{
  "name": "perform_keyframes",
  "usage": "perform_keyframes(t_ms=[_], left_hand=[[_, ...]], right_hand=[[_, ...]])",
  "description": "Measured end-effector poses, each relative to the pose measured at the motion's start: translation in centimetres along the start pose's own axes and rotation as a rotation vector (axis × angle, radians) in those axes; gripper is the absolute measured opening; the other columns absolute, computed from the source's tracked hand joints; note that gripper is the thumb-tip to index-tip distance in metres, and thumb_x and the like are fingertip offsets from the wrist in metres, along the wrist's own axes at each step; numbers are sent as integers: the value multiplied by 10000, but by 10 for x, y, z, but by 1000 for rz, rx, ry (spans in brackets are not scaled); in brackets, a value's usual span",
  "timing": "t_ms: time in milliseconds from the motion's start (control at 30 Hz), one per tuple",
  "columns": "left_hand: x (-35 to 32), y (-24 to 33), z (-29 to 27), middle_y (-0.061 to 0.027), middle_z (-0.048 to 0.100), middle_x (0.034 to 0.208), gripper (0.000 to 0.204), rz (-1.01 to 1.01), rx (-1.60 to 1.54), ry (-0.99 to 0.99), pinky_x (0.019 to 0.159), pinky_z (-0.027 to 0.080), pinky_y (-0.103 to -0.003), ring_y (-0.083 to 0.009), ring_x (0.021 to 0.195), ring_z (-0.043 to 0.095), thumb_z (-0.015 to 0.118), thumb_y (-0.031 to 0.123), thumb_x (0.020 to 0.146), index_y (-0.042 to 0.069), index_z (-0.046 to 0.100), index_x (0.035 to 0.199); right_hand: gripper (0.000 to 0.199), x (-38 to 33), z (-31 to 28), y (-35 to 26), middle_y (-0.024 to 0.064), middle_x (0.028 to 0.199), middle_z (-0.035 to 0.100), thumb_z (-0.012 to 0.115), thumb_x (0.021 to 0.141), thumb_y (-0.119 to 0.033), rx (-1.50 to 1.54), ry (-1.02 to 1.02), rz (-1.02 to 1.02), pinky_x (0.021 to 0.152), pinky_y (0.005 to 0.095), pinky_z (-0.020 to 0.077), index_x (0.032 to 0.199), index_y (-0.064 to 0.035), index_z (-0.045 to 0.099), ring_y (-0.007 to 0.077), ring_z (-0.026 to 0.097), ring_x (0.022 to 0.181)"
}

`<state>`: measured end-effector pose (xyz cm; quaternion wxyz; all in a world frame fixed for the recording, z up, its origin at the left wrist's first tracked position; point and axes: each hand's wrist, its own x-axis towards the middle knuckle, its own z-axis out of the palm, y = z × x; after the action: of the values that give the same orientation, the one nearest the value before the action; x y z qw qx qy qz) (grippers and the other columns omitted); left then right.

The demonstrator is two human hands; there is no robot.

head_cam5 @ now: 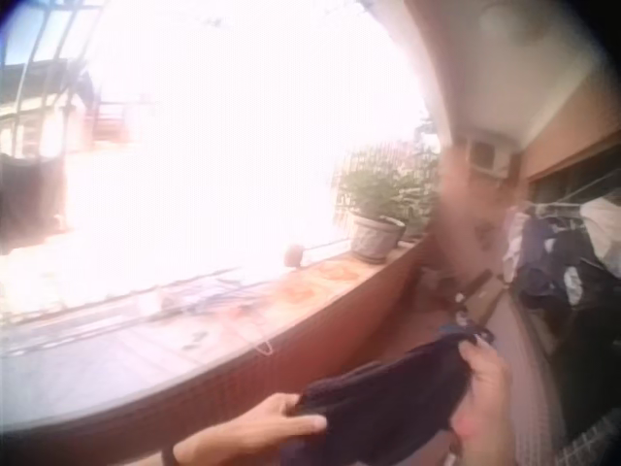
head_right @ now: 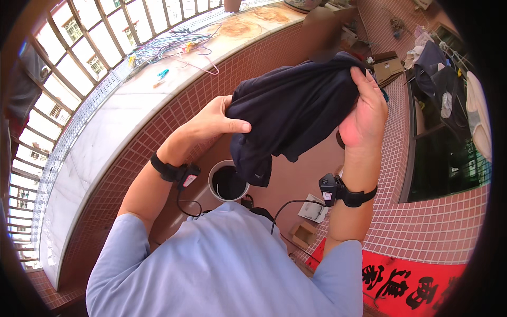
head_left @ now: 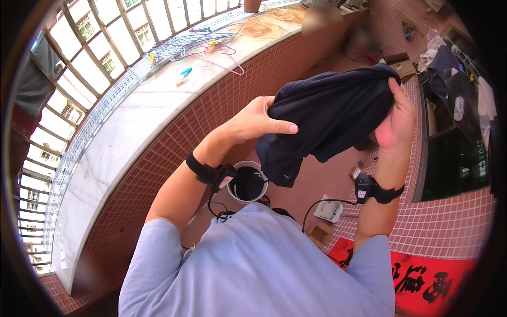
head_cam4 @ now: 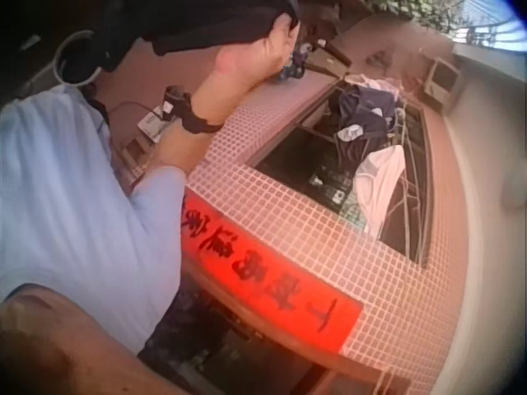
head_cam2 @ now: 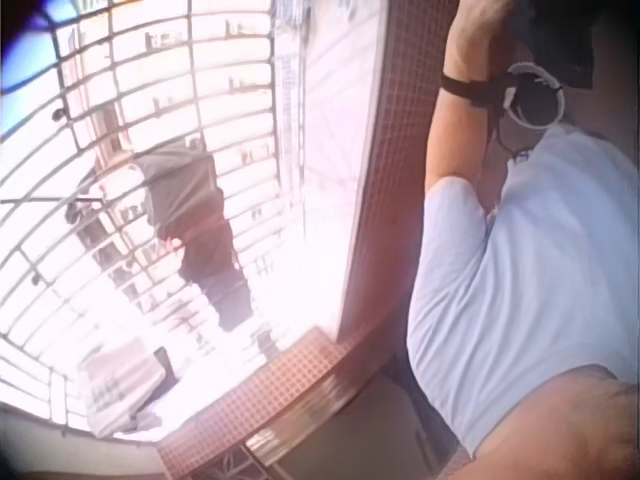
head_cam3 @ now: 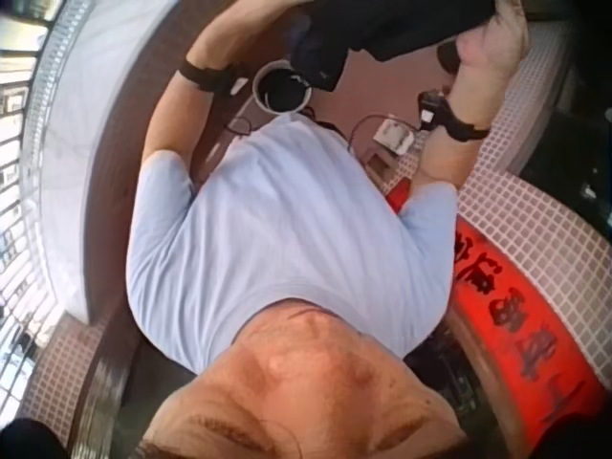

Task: The recorder takes wet clothes from a bucket, puts them on hangers, and uses a laundry fork to hang them on a high rack on the balcony.

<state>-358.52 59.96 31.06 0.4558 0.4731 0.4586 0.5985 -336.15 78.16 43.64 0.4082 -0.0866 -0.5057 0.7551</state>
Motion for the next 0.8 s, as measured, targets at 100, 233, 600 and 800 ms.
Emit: perform_keyframes(t_ms=[100, 233, 600, 800], left_hand=[[2, -6, 1, -102, 730, 1163, 575, 50, -161, -91, 933, 567, -303, -156, 1052, 690, 900, 153, 836, -33, 628, 1307], [2, -36, 5, -164, 660, 1236, 871, -8, 270, 21, 1040, 527, -385, -246, 1128, 657, 961, 335, 752, -22, 498, 1397], [-20, -88, 64, -198, 757, 1179, 348, -279, 395, -307, 961, 566, -375, -320, 1050, 746, 637, 156, 980, -76, 703, 1230], [-20, -36, 21, -204, 727, 1236, 394, -344, -456, -123, 976, 592, -398, -277, 1066, 739, 557, 165, 1009, -80, 647, 1304]], right_hand=[[242, 7, 14, -19, 157, 1175, 741, 545, 1071, -87, 36, 32, 38, 1001, 390, 572, 1227, 60, 657, 269, 727, 1073], [239, 6, 26, -36, 164, 1170, 739, 538, 1080, -111, 123, -10, 61, 1001, 409, 578, 1205, 57, 655, 279, 725, 1081], [252, 6, -2, -75, 149, 1198, 734, 551, 1076, -145, 66, -23, -187, 1039, 447, 531, 1226, 29, 655, 284, 707, 1103], [295, -15, -82, -39, 81, 1121, 724, 649, 1033, -181, -530, 425, -227, 939, 348, 525, 1242, 25, 622, 158, 686, 1025]])
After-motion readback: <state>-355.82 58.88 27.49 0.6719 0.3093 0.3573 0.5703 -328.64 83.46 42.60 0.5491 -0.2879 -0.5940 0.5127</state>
